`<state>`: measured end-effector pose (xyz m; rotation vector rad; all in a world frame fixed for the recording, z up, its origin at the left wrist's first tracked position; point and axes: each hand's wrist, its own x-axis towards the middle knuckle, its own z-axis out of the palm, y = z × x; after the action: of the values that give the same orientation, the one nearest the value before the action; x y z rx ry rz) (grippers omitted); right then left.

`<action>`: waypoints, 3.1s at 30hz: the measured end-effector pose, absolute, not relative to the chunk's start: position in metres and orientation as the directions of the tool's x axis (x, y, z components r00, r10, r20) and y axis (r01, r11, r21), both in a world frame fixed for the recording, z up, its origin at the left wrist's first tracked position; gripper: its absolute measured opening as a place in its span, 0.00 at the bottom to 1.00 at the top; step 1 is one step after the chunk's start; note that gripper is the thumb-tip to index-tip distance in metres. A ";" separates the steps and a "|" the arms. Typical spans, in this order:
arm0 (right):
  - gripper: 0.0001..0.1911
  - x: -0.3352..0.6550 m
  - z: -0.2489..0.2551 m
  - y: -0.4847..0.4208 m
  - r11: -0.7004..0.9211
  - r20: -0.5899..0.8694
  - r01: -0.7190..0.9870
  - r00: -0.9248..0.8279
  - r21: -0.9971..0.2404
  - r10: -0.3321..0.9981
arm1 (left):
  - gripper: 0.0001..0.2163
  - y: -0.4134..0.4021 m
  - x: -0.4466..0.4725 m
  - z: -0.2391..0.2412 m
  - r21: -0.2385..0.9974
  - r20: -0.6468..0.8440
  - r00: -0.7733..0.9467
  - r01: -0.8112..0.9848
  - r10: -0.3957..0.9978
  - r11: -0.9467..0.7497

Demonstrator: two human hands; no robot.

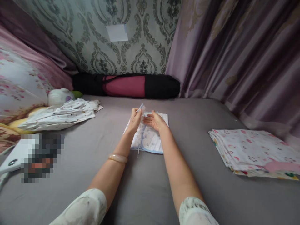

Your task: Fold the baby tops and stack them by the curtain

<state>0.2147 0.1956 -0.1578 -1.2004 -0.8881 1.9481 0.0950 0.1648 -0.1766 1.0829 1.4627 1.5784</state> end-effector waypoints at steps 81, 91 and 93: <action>0.29 0.206 -0.197 0.177 0.363 0.081 0.892 -0.354 -0.269 0.932 | 0.24 0.161 0.076 -0.208 0.182 0.144 0.007 0.983 0.990 -0.033; 0.29 0.209 -0.199 0.178 0.290 0.019 0.920 -0.295 -0.264 0.955 | 0.24 0.157 0.074 -0.204 0.207 0.078 -0.058 0.977 0.995 0.041; 0.29 0.210 -0.197 0.178 0.286 0.004 0.919 -0.297 -0.273 0.955 | 0.23 0.157 0.074 -0.203 0.215 0.099 -0.068 0.976 0.993 0.046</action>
<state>0.2099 0.1784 -0.1972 -1.7531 -2.3816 0.3277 0.0742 0.1567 -0.2028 2.0905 2.2154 0.3463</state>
